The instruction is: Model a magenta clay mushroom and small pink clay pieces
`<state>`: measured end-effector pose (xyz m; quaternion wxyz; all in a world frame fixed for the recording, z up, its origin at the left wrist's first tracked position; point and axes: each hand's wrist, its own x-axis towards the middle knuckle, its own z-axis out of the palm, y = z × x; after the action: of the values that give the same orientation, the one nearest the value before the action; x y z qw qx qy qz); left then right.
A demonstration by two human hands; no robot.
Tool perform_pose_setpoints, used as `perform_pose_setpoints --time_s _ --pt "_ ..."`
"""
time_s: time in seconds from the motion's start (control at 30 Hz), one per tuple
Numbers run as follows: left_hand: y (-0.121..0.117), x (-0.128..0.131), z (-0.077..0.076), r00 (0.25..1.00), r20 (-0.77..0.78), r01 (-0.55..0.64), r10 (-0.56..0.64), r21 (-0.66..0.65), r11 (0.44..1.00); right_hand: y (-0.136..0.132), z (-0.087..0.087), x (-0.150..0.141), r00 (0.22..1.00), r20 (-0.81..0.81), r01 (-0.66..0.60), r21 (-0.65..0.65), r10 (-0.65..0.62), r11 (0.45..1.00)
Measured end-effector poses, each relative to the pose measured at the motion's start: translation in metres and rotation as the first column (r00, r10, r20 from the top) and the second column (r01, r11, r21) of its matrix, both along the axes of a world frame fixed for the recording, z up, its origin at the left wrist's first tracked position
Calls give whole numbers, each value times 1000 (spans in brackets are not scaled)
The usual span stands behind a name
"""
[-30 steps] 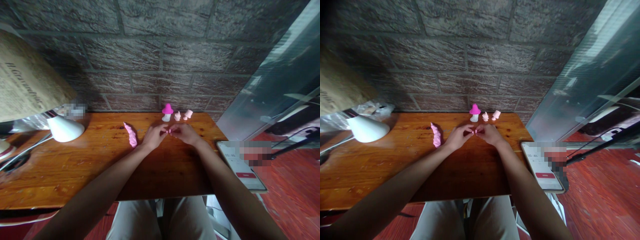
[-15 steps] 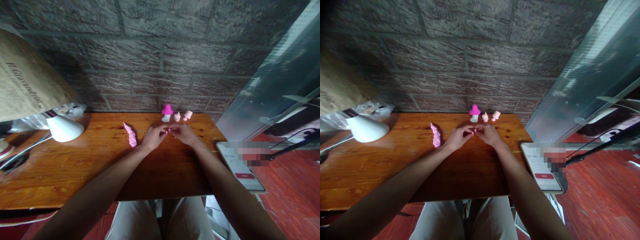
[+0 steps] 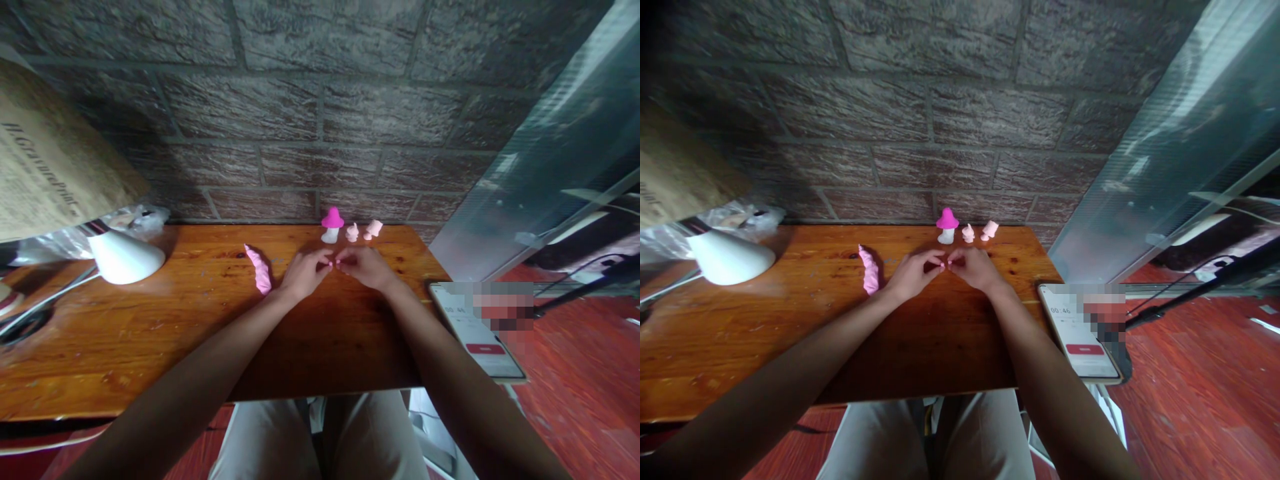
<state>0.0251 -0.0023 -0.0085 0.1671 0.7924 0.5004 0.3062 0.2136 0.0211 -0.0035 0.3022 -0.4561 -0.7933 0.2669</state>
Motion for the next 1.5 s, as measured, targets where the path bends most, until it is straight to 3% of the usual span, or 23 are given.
perform_pose_setpoints --time_s 0.5,1.5 --pt "-3 4 1 993 -107 -49 51 24 999 -1 3 -1 997 69 32 -32 -29 999" --pt "-2 -2 1 999 -45 -31 31 0 1000 0 4 2 992 123 -9 -38 14 999"
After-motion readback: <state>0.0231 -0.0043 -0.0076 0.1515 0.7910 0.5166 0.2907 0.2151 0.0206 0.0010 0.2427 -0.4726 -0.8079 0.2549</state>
